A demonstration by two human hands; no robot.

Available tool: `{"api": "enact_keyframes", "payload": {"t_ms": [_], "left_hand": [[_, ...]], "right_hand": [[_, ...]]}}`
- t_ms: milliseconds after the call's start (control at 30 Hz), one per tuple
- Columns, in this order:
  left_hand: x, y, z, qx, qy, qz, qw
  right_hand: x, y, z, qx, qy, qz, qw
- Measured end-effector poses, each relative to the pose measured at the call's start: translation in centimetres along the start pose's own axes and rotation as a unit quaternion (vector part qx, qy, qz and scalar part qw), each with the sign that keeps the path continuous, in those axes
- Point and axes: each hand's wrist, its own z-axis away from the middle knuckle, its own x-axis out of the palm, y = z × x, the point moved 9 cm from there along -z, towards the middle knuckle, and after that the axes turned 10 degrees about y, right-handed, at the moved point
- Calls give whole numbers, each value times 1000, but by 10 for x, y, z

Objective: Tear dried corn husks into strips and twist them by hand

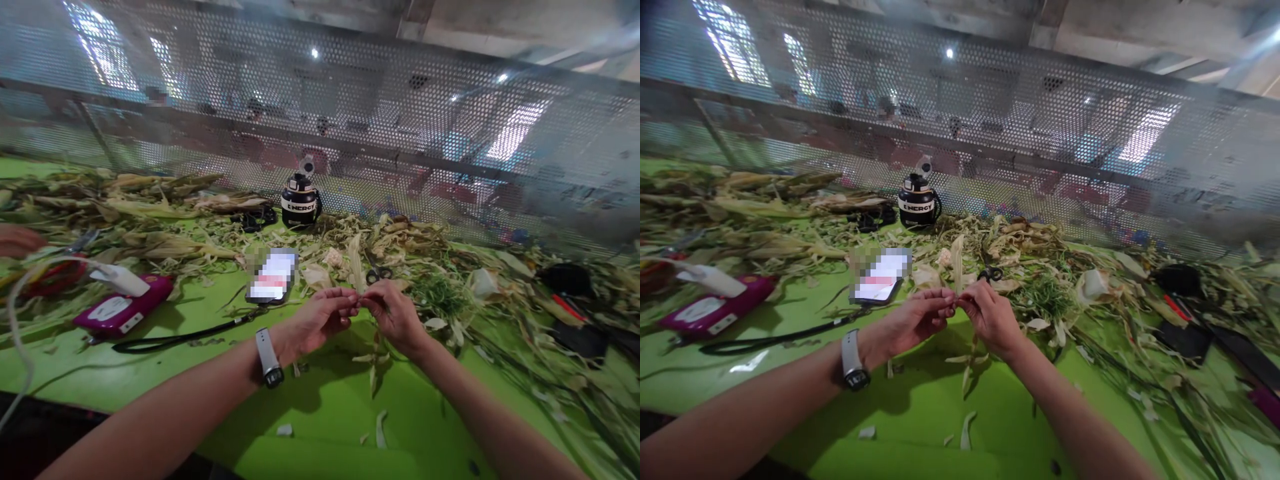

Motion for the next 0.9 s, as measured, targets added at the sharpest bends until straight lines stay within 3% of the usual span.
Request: {"api": "enact_keyframes", "payload": {"t_ms": [267, 600, 900], "left_hand": [[-5, 1, -2, 55, 2, 0, 998], [-3, 11, 2, 160, 14, -101, 982], [4, 26, 12, 285, 34, -249, 925]], "right_hand": [[5, 4, 4, 62, 9, 85, 994], [12, 20, 14, 243, 55, -65, 966], [22, 29, 22, 310, 63, -143, 938]]}}
